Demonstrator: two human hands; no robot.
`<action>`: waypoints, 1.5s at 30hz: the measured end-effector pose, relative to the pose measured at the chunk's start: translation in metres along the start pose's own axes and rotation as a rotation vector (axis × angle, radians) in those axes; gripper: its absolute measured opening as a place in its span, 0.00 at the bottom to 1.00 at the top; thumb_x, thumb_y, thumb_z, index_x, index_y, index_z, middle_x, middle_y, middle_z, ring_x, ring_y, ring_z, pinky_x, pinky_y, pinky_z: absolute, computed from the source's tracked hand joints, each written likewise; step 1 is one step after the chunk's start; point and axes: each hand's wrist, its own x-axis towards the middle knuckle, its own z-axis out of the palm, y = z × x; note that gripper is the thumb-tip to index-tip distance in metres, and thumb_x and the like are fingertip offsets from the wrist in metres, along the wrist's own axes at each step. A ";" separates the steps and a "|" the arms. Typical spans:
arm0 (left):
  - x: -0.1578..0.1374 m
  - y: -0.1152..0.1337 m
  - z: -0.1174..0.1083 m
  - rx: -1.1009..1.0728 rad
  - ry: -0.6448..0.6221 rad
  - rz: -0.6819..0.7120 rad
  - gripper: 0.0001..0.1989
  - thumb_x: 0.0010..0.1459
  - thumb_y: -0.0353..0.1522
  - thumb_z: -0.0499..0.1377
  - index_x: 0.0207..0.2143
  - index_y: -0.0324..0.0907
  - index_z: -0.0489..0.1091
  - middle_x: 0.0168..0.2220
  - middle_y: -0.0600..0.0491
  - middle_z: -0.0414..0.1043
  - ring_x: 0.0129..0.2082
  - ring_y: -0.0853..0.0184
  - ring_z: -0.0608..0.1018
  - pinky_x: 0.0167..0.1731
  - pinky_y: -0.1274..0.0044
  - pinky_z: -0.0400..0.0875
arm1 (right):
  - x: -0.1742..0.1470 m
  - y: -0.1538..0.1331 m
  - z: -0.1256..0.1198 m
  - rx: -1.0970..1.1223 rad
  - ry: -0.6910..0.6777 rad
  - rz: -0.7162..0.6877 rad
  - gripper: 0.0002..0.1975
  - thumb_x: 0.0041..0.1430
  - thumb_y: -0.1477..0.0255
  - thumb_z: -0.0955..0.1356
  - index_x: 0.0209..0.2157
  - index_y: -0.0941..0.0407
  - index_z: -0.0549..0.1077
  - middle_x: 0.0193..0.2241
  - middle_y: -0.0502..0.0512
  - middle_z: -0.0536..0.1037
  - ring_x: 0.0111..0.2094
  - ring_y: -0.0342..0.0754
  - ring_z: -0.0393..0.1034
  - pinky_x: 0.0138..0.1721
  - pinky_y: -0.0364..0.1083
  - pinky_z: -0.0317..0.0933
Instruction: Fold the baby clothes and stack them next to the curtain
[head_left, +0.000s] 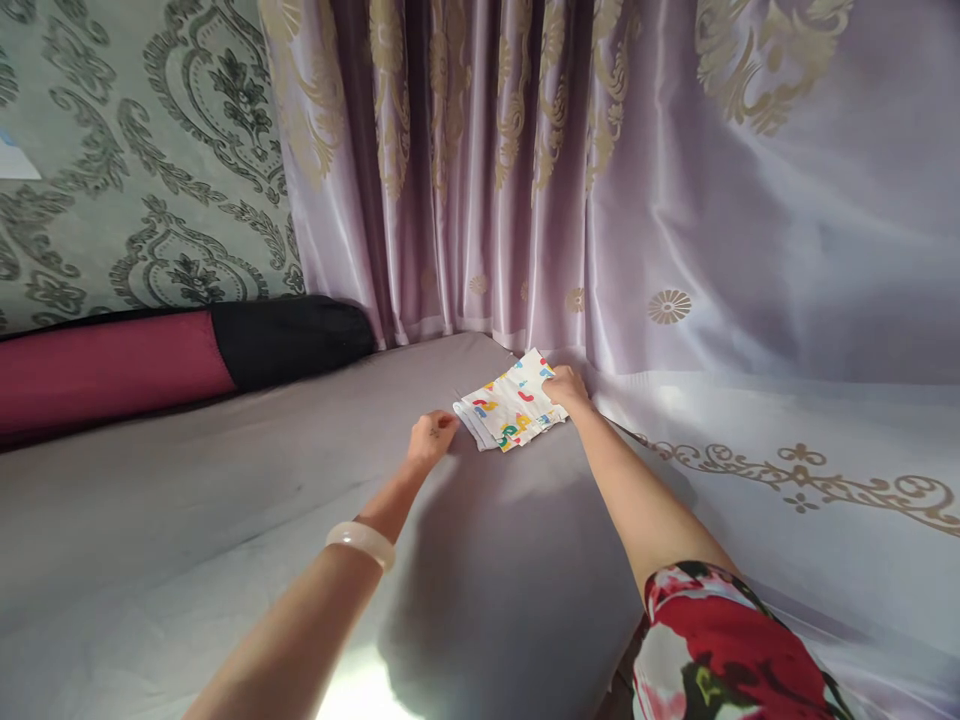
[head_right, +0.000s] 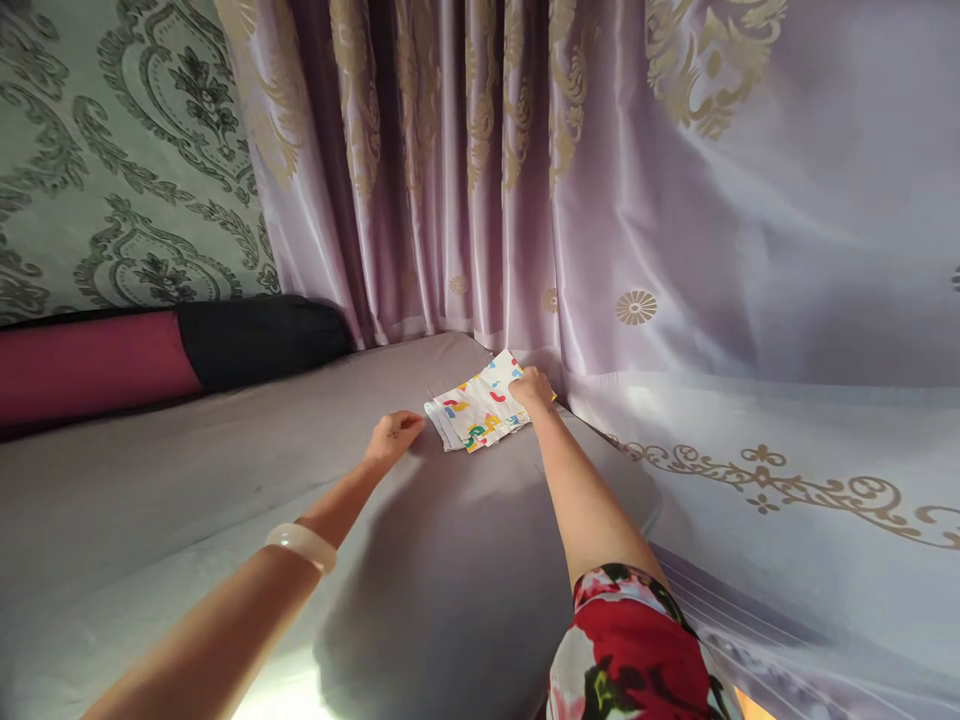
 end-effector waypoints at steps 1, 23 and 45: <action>-0.004 -0.007 -0.013 0.088 0.009 0.034 0.06 0.52 0.33 0.60 0.31 0.43 0.76 0.35 0.50 0.79 0.39 0.62 0.78 0.40 0.77 0.68 | 0.001 0.001 0.002 -0.007 0.004 0.003 0.14 0.56 0.74 0.67 0.44 0.59 0.75 0.38 0.61 0.79 0.40 0.52 0.76 0.38 0.44 0.67; -0.105 -0.115 -0.178 0.972 0.153 0.050 0.30 0.64 0.42 0.38 0.59 0.43 0.66 0.59 0.44 0.66 0.57 0.51 0.69 0.52 0.60 0.65 | 0.014 -0.008 0.068 -0.235 0.002 -0.255 0.25 0.68 0.64 0.53 0.64 0.53 0.60 0.68 0.57 0.54 0.68 0.56 0.41 0.65 0.61 0.37; -0.106 -0.117 -0.175 1.034 0.155 0.036 0.29 0.66 0.41 0.36 0.61 0.44 0.64 0.60 0.46 0.65 0.58 0.53 0.66 0.53 0.62 0.62 | -0.002 -0.026 0.080 -0.207 -0.116 -0.198 0.30 0.67 0.57 0.51 0.67 0.51 0.52 0.70 0.56 0.43 0.69 0.60 0.32 0.63 0.68 0.35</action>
